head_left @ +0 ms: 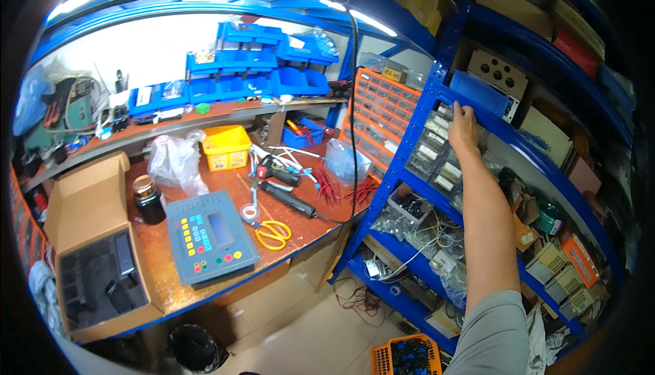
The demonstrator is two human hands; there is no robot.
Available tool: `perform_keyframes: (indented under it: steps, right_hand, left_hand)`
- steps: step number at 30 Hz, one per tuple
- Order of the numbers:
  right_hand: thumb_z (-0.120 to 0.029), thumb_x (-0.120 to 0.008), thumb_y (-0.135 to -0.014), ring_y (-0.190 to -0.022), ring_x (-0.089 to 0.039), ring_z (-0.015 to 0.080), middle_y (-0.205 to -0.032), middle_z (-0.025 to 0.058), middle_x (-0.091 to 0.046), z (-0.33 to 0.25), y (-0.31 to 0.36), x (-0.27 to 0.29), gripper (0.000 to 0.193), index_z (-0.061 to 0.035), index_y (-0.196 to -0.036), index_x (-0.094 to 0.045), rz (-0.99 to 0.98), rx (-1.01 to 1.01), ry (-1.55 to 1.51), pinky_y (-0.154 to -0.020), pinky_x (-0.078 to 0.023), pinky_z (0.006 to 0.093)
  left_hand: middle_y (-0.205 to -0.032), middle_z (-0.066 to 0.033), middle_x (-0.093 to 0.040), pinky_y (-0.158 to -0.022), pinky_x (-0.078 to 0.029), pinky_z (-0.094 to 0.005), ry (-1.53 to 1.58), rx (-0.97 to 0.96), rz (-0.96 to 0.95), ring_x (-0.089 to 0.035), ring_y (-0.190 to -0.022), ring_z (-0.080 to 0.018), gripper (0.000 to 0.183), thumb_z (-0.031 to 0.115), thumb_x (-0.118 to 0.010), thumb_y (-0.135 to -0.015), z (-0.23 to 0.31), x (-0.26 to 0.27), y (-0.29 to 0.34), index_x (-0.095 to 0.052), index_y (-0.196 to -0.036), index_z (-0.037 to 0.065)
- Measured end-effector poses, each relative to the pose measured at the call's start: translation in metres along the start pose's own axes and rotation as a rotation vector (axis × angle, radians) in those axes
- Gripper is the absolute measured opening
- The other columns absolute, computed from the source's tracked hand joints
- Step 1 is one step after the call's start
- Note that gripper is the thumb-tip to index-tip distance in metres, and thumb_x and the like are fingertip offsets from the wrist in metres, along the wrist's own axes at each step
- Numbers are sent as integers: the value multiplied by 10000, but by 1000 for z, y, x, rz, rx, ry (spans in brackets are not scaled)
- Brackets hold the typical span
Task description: The person retrieves a small component from a shelf, then strips and prepares a red wire. They insert the component into a green circuit board and solder it in place using a soldering iron and solder wire.
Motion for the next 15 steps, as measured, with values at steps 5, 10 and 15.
perform_keyframes:
  steps: [5, 10, 15]
  right_hand:
    - [-489, -577, -1054, -939, -715, 333, -1033, 108, -741, -61, 2, 85, 415, -119, -1074, -763, 493, 59, -665, -788, -559, 425]
    - [-494, -539, -1095, -685, -558, 141, -746, 47, -648, -111, 36, 219, 537, -64, -831, -721, 613, 552, -1319, -653, -424, 333]
    - [-364, -670, -1002, -709, -606, 200, -771, 64, -646, -215, 165, 328, 333, -69, -851, -703, 646, 1208, -1240, -659, -464, 368]
  left_hand:
    - [-1330, -211, -606, -919, -610, -478, 150, -97, -8, -665, -1138, -377, 625, 478, -557, -1079, -14, 22, 19, -464, -1506, 30]
    - [-1515, -202, -507, -1125, -422, -472, 235, -137, 33, -547, -1338, -352, 761, 565, -539, -1059, -18, 33, 80, -323, -1604, 79]
    - [-732, -7, -583, -548, -388, -243, 262, -481, 365, -487, -610, -77, 336, 366, -564, -1081, -29, 36, 166, -688, -976, 71]
Point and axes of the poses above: each hand's wrist, its own y-axis away from the middle knuckle, its own x-axis out of the back of the hand, z = x × y, the point moved 1 cm from there along -y, towards the middle knuckle
